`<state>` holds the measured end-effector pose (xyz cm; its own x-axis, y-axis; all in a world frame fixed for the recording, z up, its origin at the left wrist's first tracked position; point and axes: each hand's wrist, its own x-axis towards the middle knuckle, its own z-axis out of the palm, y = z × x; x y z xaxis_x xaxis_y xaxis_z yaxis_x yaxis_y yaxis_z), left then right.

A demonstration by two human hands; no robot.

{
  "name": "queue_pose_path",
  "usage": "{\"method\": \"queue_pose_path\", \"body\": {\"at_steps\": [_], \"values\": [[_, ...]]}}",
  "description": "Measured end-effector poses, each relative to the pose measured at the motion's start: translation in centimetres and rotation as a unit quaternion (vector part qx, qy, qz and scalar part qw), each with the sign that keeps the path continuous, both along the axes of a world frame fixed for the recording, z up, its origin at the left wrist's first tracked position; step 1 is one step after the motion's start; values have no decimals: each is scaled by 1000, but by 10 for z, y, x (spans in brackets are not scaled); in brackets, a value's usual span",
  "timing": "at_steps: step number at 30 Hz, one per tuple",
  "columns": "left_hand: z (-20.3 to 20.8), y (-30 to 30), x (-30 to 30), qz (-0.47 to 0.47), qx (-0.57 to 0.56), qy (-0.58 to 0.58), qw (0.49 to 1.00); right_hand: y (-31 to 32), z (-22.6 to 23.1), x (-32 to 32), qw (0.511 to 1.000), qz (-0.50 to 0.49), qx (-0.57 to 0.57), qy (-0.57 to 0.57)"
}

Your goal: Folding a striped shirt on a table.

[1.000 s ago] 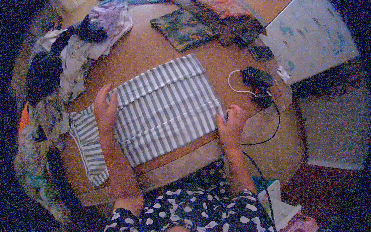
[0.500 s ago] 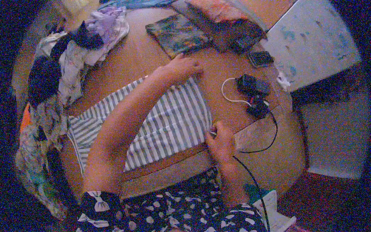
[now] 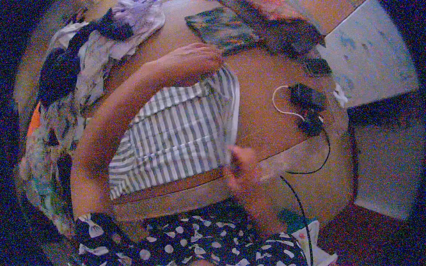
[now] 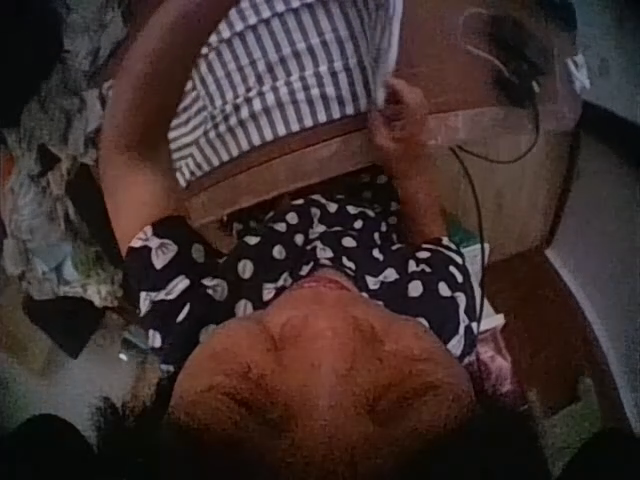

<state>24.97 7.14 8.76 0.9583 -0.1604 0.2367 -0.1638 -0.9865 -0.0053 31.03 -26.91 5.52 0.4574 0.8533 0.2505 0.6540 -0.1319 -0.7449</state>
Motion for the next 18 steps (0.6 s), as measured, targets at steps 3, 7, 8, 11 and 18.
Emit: {"method": "queue_pose_path", "body": {"at_steps": [3,7,8,11,18], "values": [[-1,2,-49,27,13,37,999,14,-10,-29,985,140,97,-18],[-23,-4,-141,150,60,53,985,30,-27,-72,964,227,123,-58],[-32,-9,-154,172,98,18,980,31,-33,-77,961,250,104,-50],[-48,-23,-164,328,-80,-42,940,25,-46,-75,965,249,56,-55],[-52,-36,-131,344,-214,-61,912,25,-40,-74,967,246,7,-63]]}}
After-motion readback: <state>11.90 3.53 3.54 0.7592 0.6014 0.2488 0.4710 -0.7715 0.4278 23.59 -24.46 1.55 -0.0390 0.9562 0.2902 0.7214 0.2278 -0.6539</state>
